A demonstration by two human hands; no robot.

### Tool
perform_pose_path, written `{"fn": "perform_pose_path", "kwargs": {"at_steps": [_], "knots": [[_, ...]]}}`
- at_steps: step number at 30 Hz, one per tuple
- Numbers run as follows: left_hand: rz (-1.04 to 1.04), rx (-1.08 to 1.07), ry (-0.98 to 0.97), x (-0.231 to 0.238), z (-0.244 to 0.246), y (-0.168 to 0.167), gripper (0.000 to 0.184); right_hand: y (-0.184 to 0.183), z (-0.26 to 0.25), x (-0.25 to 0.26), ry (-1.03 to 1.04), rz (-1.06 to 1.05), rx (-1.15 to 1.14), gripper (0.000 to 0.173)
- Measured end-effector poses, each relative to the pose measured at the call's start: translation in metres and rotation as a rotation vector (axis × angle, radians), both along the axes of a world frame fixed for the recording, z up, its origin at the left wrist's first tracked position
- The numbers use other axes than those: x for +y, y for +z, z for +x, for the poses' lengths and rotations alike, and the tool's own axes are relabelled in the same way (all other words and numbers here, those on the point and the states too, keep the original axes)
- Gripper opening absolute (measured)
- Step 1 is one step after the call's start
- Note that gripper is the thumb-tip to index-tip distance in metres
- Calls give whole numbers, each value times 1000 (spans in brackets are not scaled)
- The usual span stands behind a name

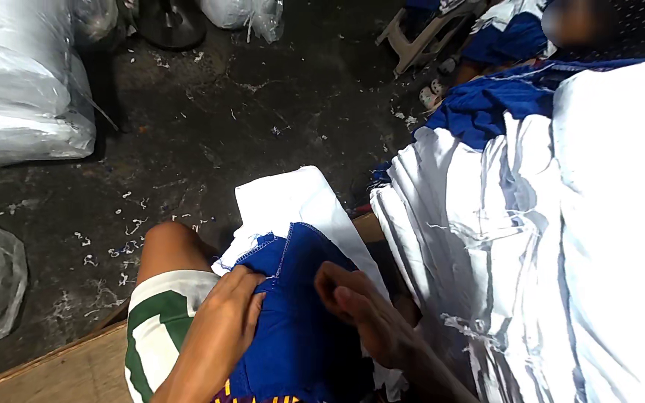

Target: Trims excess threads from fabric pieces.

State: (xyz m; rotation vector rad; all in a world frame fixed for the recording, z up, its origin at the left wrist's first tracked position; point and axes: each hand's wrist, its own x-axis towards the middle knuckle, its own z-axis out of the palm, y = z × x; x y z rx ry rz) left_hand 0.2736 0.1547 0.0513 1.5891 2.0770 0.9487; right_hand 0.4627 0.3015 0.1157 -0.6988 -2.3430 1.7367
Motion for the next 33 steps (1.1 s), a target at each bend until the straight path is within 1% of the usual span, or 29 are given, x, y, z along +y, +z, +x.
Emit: {"fn": "perform_pose_path", "kwargs": {"at_steps": [1,3,4,6,8,9,12,14,17,19,23,26,31,33], "knots": [[-30,-42,10,-2,-4,3,30,-8,-2,-2,-9,-87,8,64],[-55,-40,39,-3,-9,16,37,-17,-2,-4,-93,-259,40,58],[-59,-21,66,-4,-9,26,40,-18,-1,-5,-131,-305,44,56],[-35,11,113,-3,-5,48,42,-18,0,-9,-164,-310,30,54],[40,-40,104,4,3,60,40,-16,-2,-8,-148,-262,22,53],[63,-73,83,8,9,58,39,-15,-2,-8,-130,-227,8,54],[28,-73,27,16,25,23,31,-10,-7,-5,-66,-100,-81,53],[56,-108,69,17,28,2,24,-6,-10,-4,1,20,-171,52],[133,-172,58,14,23,-4,28,3,-13,-6,54,131,-308,44],[136,-197,40,13,19,-4,29,10,-15,-5,100,177,-427,43],[49,-145,5,15,13,0,28,23,-25,-5,193,296,-610,44],[0,-75,-18,18,11,4,25,33,-36,-4,263,328,-758,45],[-18,53,-31,22,12,8,17,32,-51,-12,325,485,-869,45],[-27,73,-26,23,13,10,14,30,-56,-15,331,552,-891,44]]}}
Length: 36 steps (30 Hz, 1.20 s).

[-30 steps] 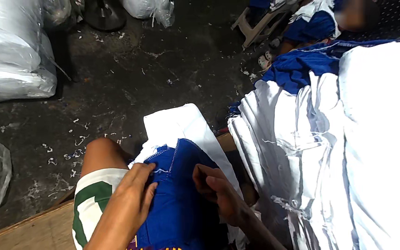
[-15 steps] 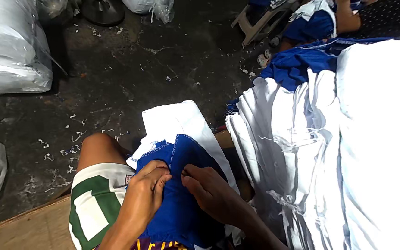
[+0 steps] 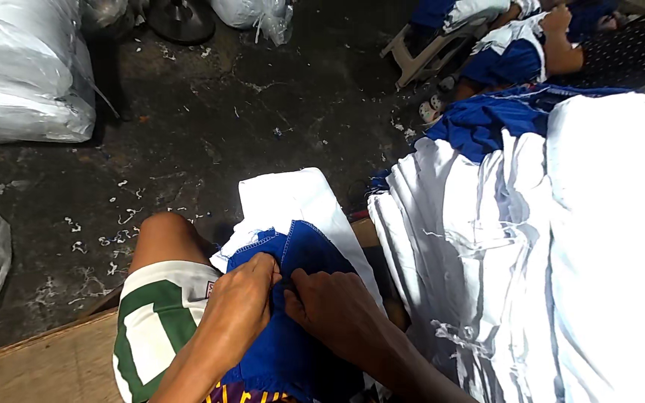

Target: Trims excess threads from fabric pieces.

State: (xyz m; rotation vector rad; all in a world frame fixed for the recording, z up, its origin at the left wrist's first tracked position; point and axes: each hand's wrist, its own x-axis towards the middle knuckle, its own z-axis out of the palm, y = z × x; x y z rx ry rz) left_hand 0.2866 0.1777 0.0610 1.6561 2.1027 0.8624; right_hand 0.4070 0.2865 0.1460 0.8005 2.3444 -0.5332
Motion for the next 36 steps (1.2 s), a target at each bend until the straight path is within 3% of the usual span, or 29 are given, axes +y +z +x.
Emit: {"fn": "perform_pose_path", "kwargs": {"at_steps": [5,8,10,12,14,15,19,21,26,33,36], "knots": [[-43,-116,10,-1,-5,1,11,-2,-4,2,23,22,-41,45],[25,-443,39,-6,-24,-4,23,-1,-2,6,24,-28,-43,47],[127,-590,234,-15,-47,-2,27,0,1,11,3,-87,-23,49],[63,-412,501,-23,-69,2,29,-2,8,13,-35,-137,28,49],[-98,-238,519,-28,-79,9,56,-4,14,16,-59,-180,73,49],[-118,-196,465,-30,-75,14,60,-5,16,17,-69,-200,108,50],[69,-261,201,-15,-22,18,25,-12,22,23,-130,-294,244,50],[44,-268,142,-8,4,5,14,-14,23,24,-134,-301,269,48],[22,-224,120,-8,3,-7,22,-9,19,20,-97,-224,215,47],[-18,3,75,-2,-2,10,6,8,-20,14,12,-145,-130,49],[-16,95,63,2,2,14,4,7,-30,9,54,-65,-175,48]]}}
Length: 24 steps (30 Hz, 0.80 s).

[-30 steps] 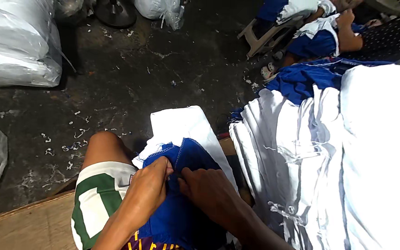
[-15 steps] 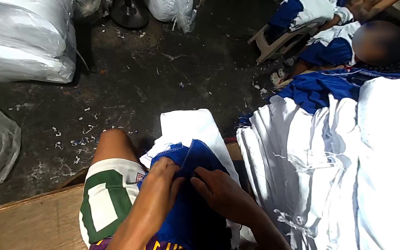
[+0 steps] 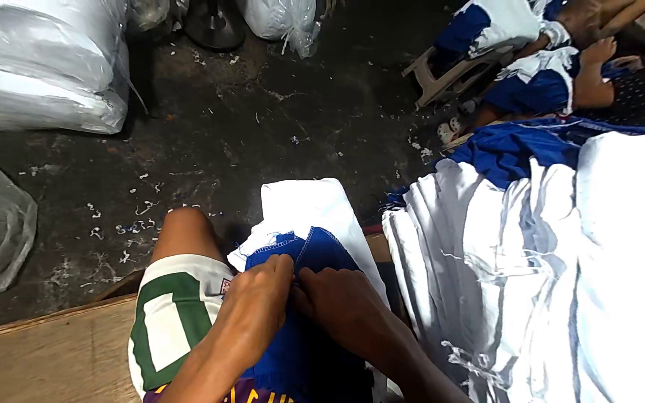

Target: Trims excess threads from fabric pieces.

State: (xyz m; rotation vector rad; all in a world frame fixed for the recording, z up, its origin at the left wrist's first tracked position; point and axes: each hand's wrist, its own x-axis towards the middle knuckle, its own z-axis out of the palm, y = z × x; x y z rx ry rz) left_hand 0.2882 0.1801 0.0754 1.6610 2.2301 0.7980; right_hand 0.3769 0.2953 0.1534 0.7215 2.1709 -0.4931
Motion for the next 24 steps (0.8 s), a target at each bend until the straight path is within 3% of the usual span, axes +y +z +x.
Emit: {"fn": "perform_pose_path", "kwargs": {"at_steps": [3,6,8,10,12,18,21,24], "knots": [[-21,-30,-18,1,-1,0,6,-5,0,-5,53,78,30,47],[-5,-412,-12,-8,-27,-4,13,-4,6,2,48,12,31,50],[138,-529,194,-19,-50,-7,23,-2,16,11,-9,-66,86,52],[73,-325,410,-25,-67,-4,37,-5,28,18,-110,-147,185,52],[-25,-213,377,-26,-68,-1,58,-10,35,17,-189,-191,268,51],[-37,-345,33,0,-8,-9,8,-13,26,13,-225,-174,263,49],[-21,-286,51,-1,-9,-18,14,-5,15,12,-170,-135,138,51],[-74,-243,22,-4,-12,-12,8,0,4,7,-90,-74,21,51]]}}
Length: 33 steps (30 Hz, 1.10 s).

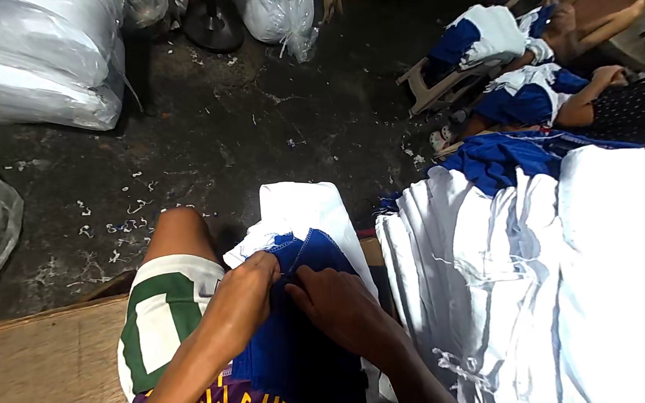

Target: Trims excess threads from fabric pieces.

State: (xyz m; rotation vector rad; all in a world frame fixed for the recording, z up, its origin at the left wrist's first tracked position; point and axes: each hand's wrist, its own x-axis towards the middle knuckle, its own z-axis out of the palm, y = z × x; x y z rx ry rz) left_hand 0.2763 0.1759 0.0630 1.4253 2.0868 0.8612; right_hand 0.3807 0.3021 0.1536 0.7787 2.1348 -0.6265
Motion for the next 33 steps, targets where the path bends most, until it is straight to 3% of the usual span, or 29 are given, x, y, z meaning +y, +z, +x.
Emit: {"fn": "perform_pose_path", "kwargs": {"at_steps": [3,7,11,14,16,18,20,21,25,27,30,33], "knots": [[-36,39,7,2,-1,10,5,2,-15,-7,72,72,-86,51],[-54,44,-11,2,0,11,5,-4,-10,-11,133,169,-22,49],[-62,-54,-43,0,-8,12,11,-13,4,-10,104,217,109,49],[41,-226,-64,-6,-25,8,18,-13,10,-7,11,132,136,53],[185,-347,126,-18,-49,5,22,-9,13,-2,-67,48,134,55],[132,-197,449,-28,-72,13,27,-12,22,1,-141,-8,209,54],[-42,-5,464,-32,-84,14,61,-18,29,3,-176,-32,290,55],[-63,48,392,-31,-80,14,66,-22,31,3,-183,-43,333,56],[66,-76,27,-10,-19,11,31,-30,32,1,-221,-25,484,58],[149,-70,1,0,5,-5,14,-38,36,-4,-159,139,601,44],[259,-78,58,6,16,-13,13,-56,46,-3,-75,340,830,21],[247,-194,9,4,11,-7,13,-58,50,2,-131,250,869,19]]}}
